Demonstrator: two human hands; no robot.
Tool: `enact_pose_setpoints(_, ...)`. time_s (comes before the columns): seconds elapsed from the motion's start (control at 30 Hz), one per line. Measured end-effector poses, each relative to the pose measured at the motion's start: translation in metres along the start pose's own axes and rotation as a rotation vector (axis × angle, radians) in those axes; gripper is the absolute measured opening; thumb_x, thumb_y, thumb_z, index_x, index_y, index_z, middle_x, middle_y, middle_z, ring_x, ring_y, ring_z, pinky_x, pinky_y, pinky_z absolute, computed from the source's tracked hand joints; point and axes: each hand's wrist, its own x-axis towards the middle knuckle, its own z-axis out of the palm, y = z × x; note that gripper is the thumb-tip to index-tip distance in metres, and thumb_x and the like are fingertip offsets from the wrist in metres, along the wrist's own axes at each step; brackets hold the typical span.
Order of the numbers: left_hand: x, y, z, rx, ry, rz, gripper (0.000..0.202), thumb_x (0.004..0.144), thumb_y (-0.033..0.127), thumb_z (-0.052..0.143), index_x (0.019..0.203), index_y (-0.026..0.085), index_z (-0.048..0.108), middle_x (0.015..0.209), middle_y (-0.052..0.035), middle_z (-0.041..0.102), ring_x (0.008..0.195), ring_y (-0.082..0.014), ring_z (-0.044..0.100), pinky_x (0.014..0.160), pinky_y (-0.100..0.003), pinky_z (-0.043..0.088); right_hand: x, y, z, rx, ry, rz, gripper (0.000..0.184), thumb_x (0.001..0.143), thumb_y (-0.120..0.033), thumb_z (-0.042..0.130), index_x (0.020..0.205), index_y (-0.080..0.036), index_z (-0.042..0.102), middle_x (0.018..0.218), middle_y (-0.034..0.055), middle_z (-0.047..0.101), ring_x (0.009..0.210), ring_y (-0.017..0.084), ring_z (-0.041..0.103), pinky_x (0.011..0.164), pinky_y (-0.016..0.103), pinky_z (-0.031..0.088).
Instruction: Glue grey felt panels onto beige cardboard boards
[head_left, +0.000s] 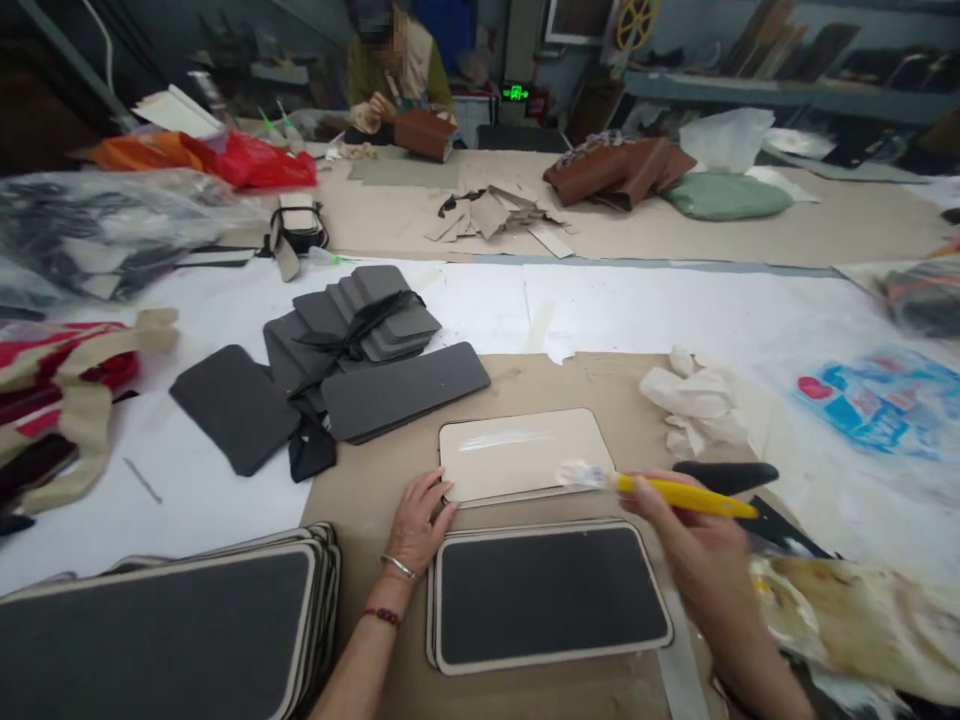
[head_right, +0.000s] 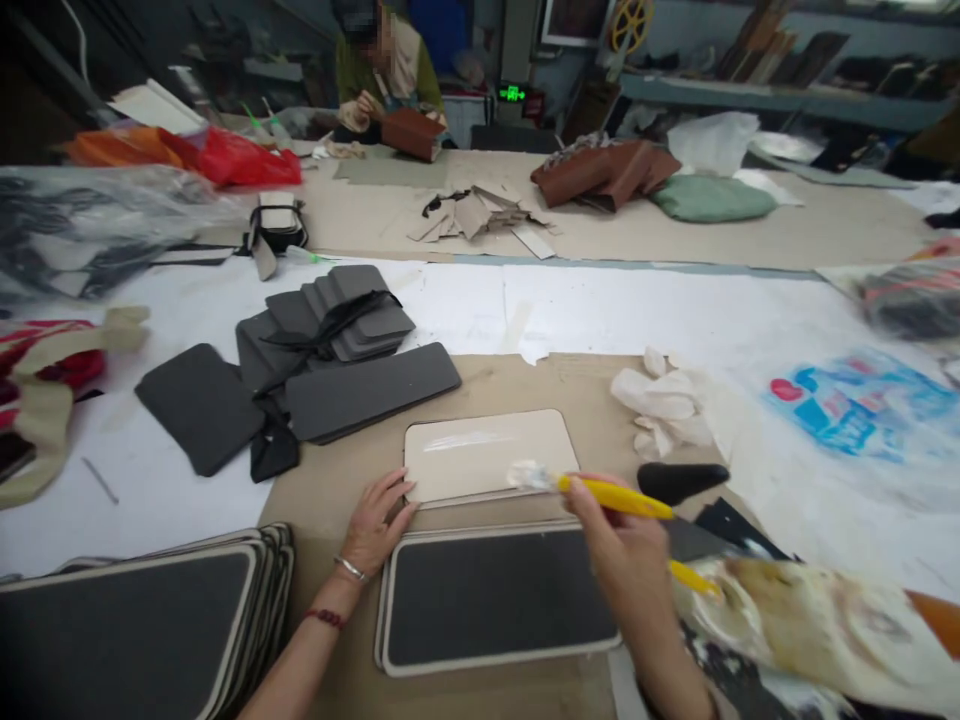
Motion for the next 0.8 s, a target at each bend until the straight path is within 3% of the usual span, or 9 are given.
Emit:
enact_pose_setpoints(0.1,0.000,0.001,0.000,-0.006,-0.012,-0.015,0.023,0.080,0.023,0.055,0.103,0.020,0.056,0.111,-0.0093,0.059,0.104,-0.0207,0.053,0.088,-0.042,0.048,0.015,-0.014,0.085,0.195,-0.203,-0.096,0.032,0.073,-0.049,0.058,0.080,-0.017,0.062,0.076,0.0060,0.065,0.067,0.019,0.061,0.064,0.032,0.050)
enact_pose_setpoints(0.17,0.000,0.001,-0.001,-0.013,-0.027,-0.030,0.023,0.080,0.022,0.056,0.102,0.020,0.056,0.112,-0.0093,0.059,0.105,-0.0209,0.052,0.089,-0.042,0.049,0.022,-0.010,0.126,0.264,-0.275,-0.107,0.032,0.074,-0.049,0.057,0.080,-0.017,0.061,0.076,0.0055,0.064,0.066,0.018,0.060,0.063,0.030,0.050)
enact_pose_setpoints(0.23,0.000,0.001,-0.001,-0.022,-0.033,-0.042,0.022,0.080,0.022,0.056,0.102,0.020,0.057,0.112,-0.0094,0.058,0.106,-0.0210,0.051,0.089,-0.042,0.048,0.027,-0.004,0.154,0.297,-0.322,-0.086,0.032,0.075,-0.049,0.056,0.081,-0.017,0.060,0.075,0.0050,0.064,0.066,0.017,0.060,0.063,0.030,0.049)
enact_pose_setpoints(0.33,0.000,0.001,-0.001,-0.030,-0.039,-0.058,0.022,0.080,0.022,0.056,0.102,0.020,0.056,0.113,-0.0094,0.058,0.106,-0.0211,0.051,0.090,-0.042,0.048,0.031,0.003,0.177,0.273,-0.361,-0.042,0.033,0.075,-0.048,0.054,0.083,-0.017,0.059,0.074,0.0049,0.065,0.065,0.018,0.060,0.063,0.030,0.049)
enact_pose_setpoints(0.4,0.000,0.002,-0.001,-0.029,-0.042,-0.061,0.022,0.080,0.021,0.055,0.102,0.020,0.056,0.113,-0.0093,0.058,0.106,-0.0213,0.050,0.090,-0.042,0.048,0.035,0.007,0.181,0.221,-0.362,-0.025,0.034,0.074,-0.049,0.054,0.083,-0.017,0.060,0.074,0.0051,0.066,0.065,0.018,0.061,0.063,0.030,0.049)
enact_pose_setpoints(0.5,0.000,0.002,0.000,-0.019,-0.036,-0.056,0.022,0.080,0.021,0.056,0.102,0.020,0.056,0.113,-0.0094,0.058,0.107,-0.0219,0.050,0.090,-0.042,0.048,0.046,0.018,0.170,0.122,-0.322,-0.021,0.036,0.074,-0.051,0.053,0.082,-0.017,0.061,0.073,0.0058,0.066,0.064,0.019,0.061,0.063,0.030,0.049)
enact_pose_setpoints(0.8,-0.001,-0.002,0.001,0.001,-0.034,-0.023,0.024,0.079,0.024,0.057,0.103,0.022,0.057,0.112,-0.0089,0.058,0.104,-0.0230,0.052,0.088,-0.043,0.048,0.107,0.072,0.078,-0.148,0.000,-0.019,0.043,0.073,-0.053,0.052,0.077,-0.013,0.064,0.062,0.0082,0.066,0.062,0.022,0.063,0.060,0.032,0.048)
